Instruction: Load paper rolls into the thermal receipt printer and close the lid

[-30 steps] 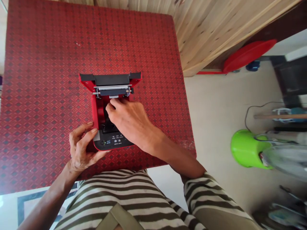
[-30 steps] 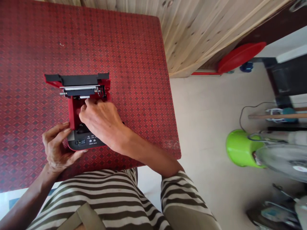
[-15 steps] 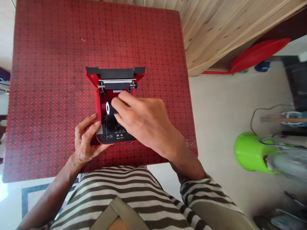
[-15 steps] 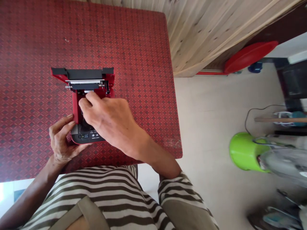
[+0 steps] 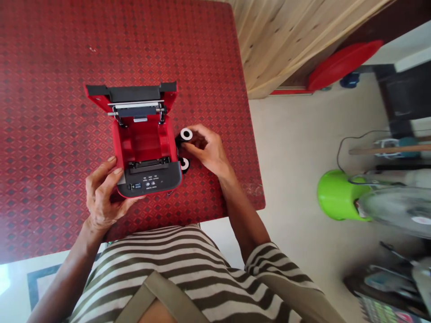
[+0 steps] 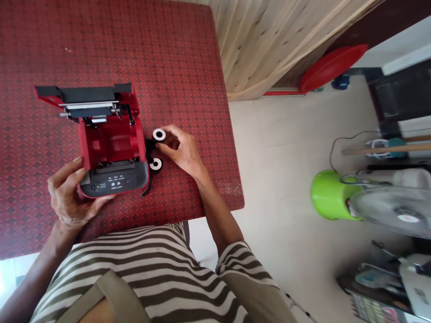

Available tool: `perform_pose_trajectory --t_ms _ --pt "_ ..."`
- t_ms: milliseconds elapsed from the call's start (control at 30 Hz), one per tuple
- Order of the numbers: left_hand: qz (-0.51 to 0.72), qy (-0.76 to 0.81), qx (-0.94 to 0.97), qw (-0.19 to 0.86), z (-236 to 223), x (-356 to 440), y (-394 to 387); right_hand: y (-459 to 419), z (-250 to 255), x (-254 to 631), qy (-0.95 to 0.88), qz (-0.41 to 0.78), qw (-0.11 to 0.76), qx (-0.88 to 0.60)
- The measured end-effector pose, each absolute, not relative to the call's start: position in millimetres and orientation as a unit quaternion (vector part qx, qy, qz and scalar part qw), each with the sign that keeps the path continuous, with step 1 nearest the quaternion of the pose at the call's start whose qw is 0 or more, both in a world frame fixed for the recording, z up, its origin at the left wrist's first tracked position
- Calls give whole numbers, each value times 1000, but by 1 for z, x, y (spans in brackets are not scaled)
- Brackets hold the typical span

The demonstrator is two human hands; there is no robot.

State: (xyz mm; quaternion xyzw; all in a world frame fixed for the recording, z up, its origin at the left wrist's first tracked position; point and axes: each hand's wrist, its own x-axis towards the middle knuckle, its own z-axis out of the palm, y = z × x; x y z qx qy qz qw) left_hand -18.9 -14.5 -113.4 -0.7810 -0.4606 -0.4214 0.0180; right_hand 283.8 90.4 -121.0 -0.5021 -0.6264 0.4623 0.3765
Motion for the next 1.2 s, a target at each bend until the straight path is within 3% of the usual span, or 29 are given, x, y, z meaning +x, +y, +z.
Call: perform_pose_trajectory --t_ms 200,367,533,733,933,1067,1200 --pt "-414 -461 -785 20 -113 -20 -15 88 -114 282 -670 447 330 -492" --pt "-415 -460 -785 15 -112 -20 -15 71 -100 300 -658 409 353 -524" --pt "-418 -454 -787 9 -112 -19 -15 35 -91 297 -718 388 285 -502" --pt "-425 -446 -787 2 -110 -19 -15 26 -105 278 -732 333 329 -495" --pt "-415 -455 -788 -2 -112 -22 -15 28 -18 289 -789 285 339 -426" --pt "-426 -452 -783 -19 -113 -22 -16 44 19 251 -876 173 250 -375" --pt "-436 -443 -783 -28 -114 -21 -18 65 7 202 -914 100 108 -377"
